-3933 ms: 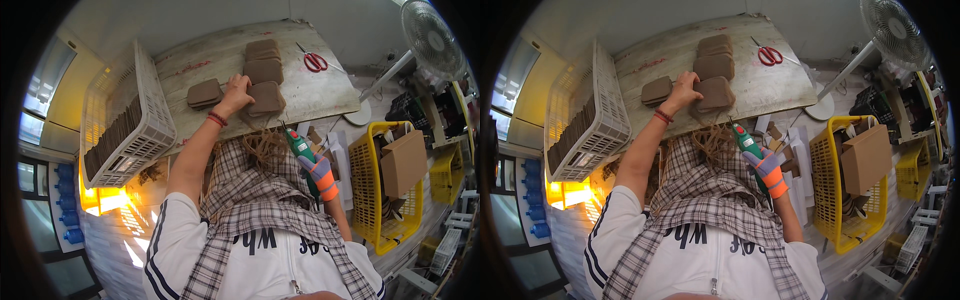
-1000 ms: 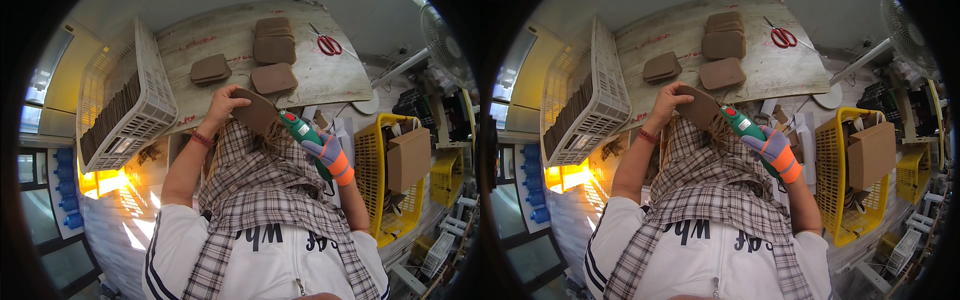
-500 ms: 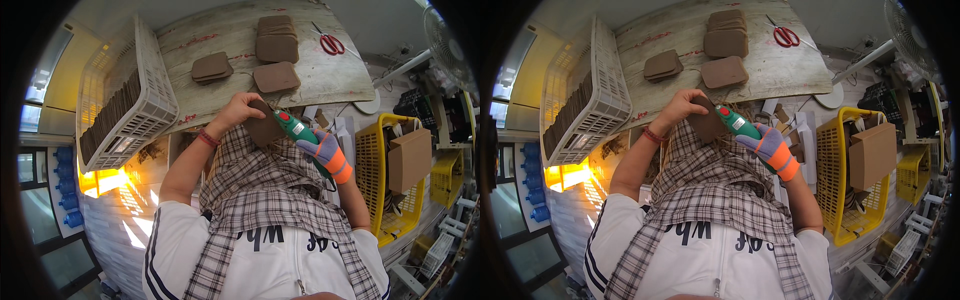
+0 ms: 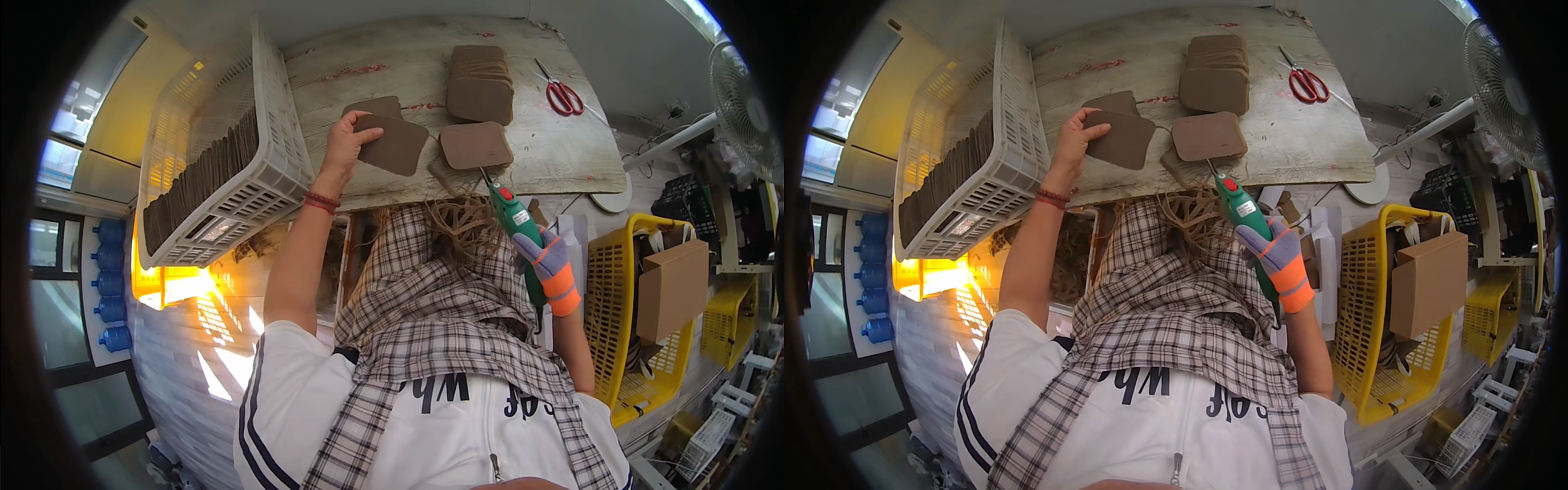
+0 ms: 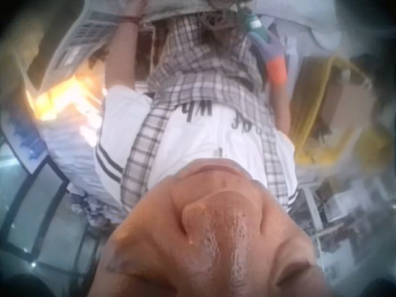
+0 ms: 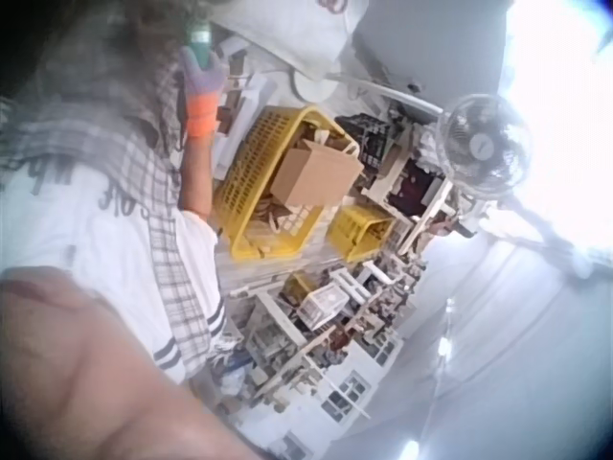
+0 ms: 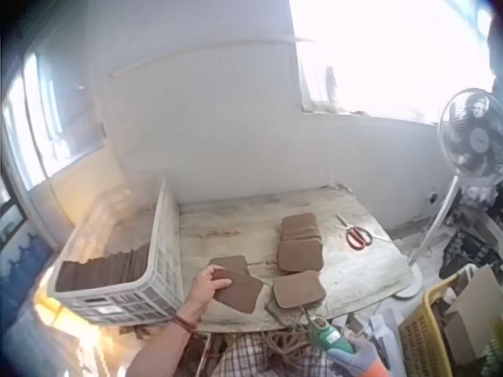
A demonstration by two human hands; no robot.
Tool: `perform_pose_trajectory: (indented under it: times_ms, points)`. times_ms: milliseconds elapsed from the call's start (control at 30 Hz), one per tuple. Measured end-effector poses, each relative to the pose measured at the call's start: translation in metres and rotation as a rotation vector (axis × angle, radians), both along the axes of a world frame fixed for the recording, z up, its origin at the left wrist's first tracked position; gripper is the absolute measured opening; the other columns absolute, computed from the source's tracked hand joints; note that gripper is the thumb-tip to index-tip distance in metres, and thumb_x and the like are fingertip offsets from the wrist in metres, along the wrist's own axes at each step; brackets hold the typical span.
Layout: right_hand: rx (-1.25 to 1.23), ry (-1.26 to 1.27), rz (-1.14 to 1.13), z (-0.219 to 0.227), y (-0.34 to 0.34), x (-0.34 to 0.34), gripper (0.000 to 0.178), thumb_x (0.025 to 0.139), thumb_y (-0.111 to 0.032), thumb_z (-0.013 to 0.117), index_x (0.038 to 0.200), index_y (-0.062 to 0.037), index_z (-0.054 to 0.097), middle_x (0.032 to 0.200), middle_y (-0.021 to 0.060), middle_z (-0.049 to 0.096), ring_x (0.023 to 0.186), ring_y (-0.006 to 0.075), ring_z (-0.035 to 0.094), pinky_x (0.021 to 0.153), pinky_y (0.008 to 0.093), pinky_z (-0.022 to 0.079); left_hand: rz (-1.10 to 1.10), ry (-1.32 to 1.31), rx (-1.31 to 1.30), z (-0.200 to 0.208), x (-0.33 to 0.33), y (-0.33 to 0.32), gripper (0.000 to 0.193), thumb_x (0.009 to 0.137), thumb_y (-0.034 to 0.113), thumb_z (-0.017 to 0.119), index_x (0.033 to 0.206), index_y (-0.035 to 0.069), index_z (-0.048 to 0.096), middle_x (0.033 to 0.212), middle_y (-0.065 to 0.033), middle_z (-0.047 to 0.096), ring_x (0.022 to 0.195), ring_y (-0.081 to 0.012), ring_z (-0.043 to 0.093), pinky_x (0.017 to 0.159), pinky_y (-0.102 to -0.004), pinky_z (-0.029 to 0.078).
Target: The person uses a rotary tool to trim the edges of rectangular cardboard pieces one by one. They pick each piece from a stack, smooth the edges with the tool, and place the finished piece on the table. The process is repeated for multiple pieces.
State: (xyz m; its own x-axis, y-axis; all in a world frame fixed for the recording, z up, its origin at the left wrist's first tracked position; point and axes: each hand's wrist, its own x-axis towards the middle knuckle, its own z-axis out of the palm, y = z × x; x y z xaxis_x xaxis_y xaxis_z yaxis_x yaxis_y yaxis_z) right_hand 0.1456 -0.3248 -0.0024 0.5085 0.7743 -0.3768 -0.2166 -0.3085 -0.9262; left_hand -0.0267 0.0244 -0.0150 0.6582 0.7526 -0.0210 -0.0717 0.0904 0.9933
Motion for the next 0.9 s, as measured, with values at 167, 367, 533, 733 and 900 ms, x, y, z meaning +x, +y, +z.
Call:
perform_pose_trajectory:
  times_ms: [167, 367, 533, 733, 900]
  points:
    - [-0.037, -0.006, -0.057, -0.015, -0.022, 0.002, 0.03, 0.082, -0.024, 0.07, 0.094, 0.0006, 0.056, 0.065, 0.0048, 0.06, 0.048, 0.0103, 0.056, 0.044, 0.0227, 0.044, 0.346, 0.32, 0.45, -0.007, 0.013, 0.045, 0.034, 0.081, 0.006, 0.065, 0.113, 0.0, 0.055, 0.112, -0.0111, 0.057, 0.106, -0.0225, 0.053, 0.089, -0.0346, 0.044]
    - [-0.044, 0.018, -0.115, -0.019, -0.033, -0.005, 0.032, 0.082, -0.025, 0.071, 0.095, 0.0003, 0.057, 0.069, 0.0046, 0.061, 0.05, 0.0096, 0.056, 0.045, 0.0227, 0.045, 0.14, 0.46, 1.29, -0.028, 0.069, -0.033, 0.048, 0.081, 0.026, 0.066, 0.119, 0.001, 0.053, 0.129, -0.0161, 0.045, 0.127, -0.0344, 0.034, 0.104, -0.047, 0.028]
    - [-0.055, 0.033, -0.122, -0.017, -0.036, -0.01, 0.033, 0.082, -0.025, 0.071, 0.097, 0.0007, 0.057, 0.07, 0.0044, 0.061, 0.052, 0.0098, 0.056, 0.046, 0.0231, 0.045, -0.09, 0.566, 1.174, -0.044, 0.095, -0.062, 0.055, 0.078, 0.031, 0.069, 0.123, 0.002, 0.053, 0.133, -0.0164, 0.044, 0.13, -0.0334, 0.031, 0.106, -0.0465, 0.023]
    - [-0.048, 0.022, -0.119, -0.027, -0.042, -0.01, 0.035, 0.081, -0.027, 0.072, 0.097, 0.0005, 0.057, 0.067, 0.0043, 0.06, 0.051, 0.0098, 0.056, 0.045, 0.0231, 0.044, -0.008, 0.511, 1.288, -0.04, 0.101, -0.075, 0.046, 0.074, 0.028, 0.072, 0.111, 0.005, 0.058, 0.12, -0.013, 0.051, 0.124, -0.0315, 0.036, 0.101, -0.0464, 0.028]
    - [-0.046, -0.002, -0.125, -0.025, -0.04, -0.011, 0.035, 0.081, -0.028, 0.072, 0.097, -0.0003, 0.057, 0.066, 0.0035, 0.058, 0.051, 0.0092, 0.055, 0.046, 0.0228, 0.044, 0.002, 0.571, 1.201, -0.029, 0.106, -0.079, 0.046, 0.067, 0.025, 0.077, 0.105, 0.006, 0.06, 0.105, -0.0087, 0.053, 0.106, -0.0288, 0.043, 0.09, -0.0437, 0.033]
